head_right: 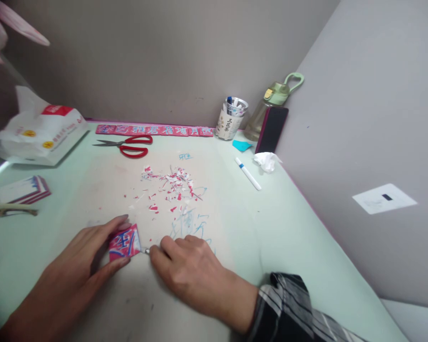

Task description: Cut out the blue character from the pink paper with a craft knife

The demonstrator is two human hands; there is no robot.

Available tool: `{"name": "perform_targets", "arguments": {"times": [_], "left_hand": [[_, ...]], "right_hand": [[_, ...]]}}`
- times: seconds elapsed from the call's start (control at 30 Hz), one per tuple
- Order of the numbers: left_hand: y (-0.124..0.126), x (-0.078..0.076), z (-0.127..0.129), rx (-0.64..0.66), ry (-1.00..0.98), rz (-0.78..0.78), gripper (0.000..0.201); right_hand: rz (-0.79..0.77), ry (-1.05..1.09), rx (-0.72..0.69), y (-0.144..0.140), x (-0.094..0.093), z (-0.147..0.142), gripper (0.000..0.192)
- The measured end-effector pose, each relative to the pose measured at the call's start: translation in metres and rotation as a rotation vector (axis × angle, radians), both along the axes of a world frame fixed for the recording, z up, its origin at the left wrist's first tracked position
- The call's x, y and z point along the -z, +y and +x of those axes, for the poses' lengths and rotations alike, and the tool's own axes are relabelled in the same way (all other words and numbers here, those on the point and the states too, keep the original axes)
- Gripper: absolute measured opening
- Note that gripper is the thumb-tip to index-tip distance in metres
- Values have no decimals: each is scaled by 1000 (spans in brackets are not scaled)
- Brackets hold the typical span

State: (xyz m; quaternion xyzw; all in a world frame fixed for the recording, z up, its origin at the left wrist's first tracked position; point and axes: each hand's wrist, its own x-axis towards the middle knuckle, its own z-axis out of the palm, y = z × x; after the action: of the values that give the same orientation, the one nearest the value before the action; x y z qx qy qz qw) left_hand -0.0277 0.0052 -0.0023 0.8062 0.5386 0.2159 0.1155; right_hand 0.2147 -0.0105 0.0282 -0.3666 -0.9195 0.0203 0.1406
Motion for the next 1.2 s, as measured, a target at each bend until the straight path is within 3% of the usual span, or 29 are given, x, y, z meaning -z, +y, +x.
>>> {"name": "perform_targets", "arguments": {"times": [0.13,0.33,0.43,0.6,1.2], "left_hand": [[0,2,0,-13,-14,-2,49],[-1,4,-1,-72,-71,-148,55],[-1,4,-2,-73,-104,-169,55],[-1,2,-4,-58,-104,-174,53],[1,-3,0,-59,-73,-118,50]], "right_hand": [[28,-4,7,5,1,-1,17],[-15,76,107,8,4,8,17],[-43,110,89,4,1,10,22],[-91,55,9,0,-3,8,23],[-85,73,75,-4,1,4,20]]}}
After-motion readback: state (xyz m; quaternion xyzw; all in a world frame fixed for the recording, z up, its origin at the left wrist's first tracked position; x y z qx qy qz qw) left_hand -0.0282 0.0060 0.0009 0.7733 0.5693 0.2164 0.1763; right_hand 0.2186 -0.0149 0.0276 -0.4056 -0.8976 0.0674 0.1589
